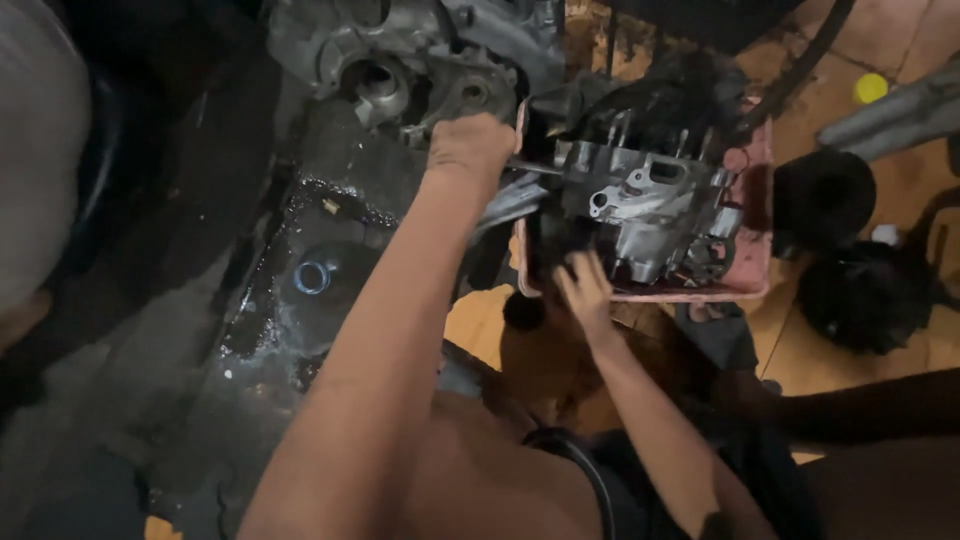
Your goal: Cleaning and inspecting disassembled motorcycle engine components using a brush and small hand tools.
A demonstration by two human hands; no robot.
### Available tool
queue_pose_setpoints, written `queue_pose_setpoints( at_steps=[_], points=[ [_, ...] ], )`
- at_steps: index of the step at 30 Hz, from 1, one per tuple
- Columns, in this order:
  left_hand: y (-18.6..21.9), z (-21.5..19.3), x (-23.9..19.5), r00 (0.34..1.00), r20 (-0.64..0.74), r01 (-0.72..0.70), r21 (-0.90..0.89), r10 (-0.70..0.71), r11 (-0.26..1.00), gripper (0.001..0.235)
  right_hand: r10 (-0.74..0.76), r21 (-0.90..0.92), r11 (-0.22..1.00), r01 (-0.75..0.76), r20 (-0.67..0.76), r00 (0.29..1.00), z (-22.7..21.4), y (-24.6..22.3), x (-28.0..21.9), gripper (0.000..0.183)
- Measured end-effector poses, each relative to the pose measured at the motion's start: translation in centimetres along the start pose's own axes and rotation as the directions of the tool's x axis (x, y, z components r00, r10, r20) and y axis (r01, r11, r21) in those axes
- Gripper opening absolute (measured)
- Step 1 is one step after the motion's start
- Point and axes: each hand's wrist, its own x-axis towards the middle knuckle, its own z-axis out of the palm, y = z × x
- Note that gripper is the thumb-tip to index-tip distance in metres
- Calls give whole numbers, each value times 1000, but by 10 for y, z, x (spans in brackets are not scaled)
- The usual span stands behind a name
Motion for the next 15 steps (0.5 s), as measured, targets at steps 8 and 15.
queue_pose_setpoints(
  at_steps=[8,15],
  points=[
    [1,-8,3,998,32,-53,76,50,996,23,-70,123,991,56,109,992,17,-23,8,47],
    [4,12,23,998,-56,1,186,10,983,23,108,182,975,-131,128,986,-3,-63,76,42]
  ],
)
